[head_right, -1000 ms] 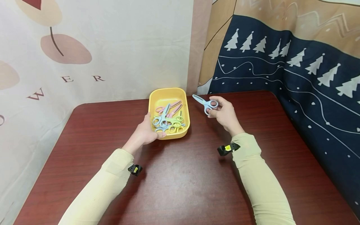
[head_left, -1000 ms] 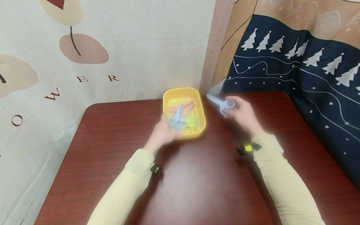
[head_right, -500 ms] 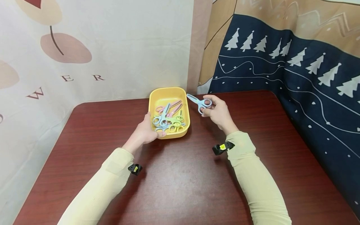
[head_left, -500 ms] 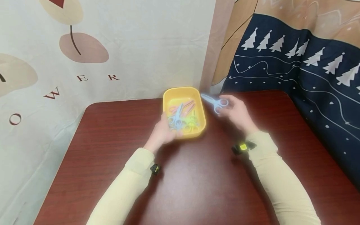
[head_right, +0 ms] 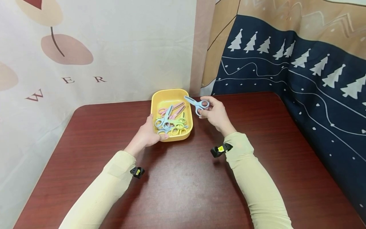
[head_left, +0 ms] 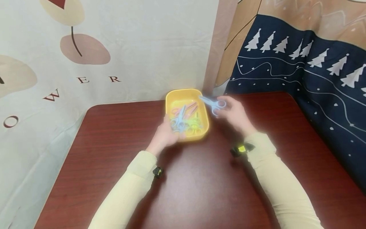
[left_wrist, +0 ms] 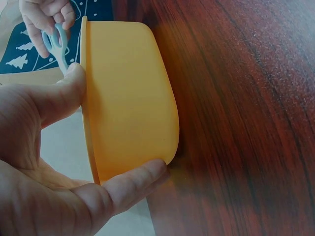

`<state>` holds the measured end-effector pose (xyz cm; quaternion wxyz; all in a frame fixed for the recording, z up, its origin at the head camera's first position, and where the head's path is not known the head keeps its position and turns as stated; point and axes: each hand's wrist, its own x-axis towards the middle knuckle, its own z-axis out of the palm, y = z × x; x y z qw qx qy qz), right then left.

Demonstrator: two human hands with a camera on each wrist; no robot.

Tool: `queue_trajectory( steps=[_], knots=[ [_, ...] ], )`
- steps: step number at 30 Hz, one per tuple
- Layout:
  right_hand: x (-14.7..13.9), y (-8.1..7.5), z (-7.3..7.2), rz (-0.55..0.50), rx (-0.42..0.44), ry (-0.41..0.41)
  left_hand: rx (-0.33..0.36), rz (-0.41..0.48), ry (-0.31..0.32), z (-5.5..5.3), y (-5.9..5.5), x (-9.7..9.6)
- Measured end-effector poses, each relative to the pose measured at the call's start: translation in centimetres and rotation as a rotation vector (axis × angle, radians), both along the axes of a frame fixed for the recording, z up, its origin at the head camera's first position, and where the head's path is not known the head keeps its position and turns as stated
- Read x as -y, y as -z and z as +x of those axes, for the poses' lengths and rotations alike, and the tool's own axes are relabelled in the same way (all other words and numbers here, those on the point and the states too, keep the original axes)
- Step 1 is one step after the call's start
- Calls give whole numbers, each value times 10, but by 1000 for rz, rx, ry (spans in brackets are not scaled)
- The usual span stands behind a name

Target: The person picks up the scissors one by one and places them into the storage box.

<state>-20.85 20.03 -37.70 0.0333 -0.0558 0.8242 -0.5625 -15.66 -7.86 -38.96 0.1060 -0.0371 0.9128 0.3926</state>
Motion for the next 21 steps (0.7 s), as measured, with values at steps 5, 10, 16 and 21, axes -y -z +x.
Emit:
queue_trajectory(
  steps=[5, 10, 16, 21],
  knots=[
    [5, -1, 0, -12, -4, -1, -16, 2, 2, 0, 0, 0],
    [10, -1, -1, -36, 6, -2, 1, -7, -5, 0, 2, 0],
    [15, 0, -3, -35, 2, 0, 20, -19, -10, 0, 1, -1],
    [17, 0, -6, -22, -10, -2, 5, -7, -5, 1, -1, -1]
  ],
)
